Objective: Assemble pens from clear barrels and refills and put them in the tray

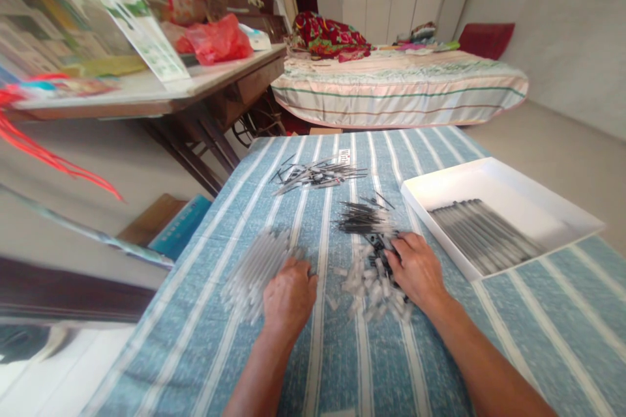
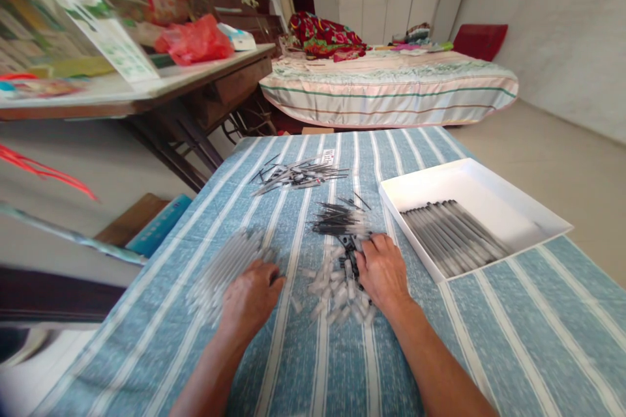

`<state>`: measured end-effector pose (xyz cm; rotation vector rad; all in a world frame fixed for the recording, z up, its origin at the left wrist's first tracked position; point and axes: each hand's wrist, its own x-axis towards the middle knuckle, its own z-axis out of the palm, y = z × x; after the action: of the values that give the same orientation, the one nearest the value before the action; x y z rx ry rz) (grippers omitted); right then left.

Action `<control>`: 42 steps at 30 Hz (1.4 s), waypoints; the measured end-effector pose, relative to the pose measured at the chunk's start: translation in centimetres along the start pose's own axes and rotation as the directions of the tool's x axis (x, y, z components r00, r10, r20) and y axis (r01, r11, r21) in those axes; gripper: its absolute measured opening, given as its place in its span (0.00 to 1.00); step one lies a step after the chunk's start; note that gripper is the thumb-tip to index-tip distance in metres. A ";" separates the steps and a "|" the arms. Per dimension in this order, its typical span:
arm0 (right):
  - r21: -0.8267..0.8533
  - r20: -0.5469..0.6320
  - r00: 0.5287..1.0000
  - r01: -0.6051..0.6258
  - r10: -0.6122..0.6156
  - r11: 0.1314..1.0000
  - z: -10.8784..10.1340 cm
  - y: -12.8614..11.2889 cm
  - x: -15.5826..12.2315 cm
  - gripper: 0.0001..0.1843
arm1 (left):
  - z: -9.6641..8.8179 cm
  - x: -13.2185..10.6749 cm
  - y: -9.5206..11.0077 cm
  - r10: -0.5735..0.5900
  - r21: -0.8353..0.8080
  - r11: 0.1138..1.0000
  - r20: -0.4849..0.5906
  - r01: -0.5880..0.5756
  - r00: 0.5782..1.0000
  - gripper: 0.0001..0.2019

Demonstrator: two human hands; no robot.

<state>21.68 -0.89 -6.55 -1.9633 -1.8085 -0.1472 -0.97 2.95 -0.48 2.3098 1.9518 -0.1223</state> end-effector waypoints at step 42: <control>0.206 -0.081 0.973 0.228 -0.216 0.951 0.2 -0.1 -0.4 0.06 | 1.0 -0.5 1.6 0.125 -0.963 0.254 0.120 0.085 0.985 0.08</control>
<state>21.50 -1.15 -6.86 -1.5903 -1.9175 -0.0752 0.56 2.07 -1.39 1.3387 1.2146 0.6972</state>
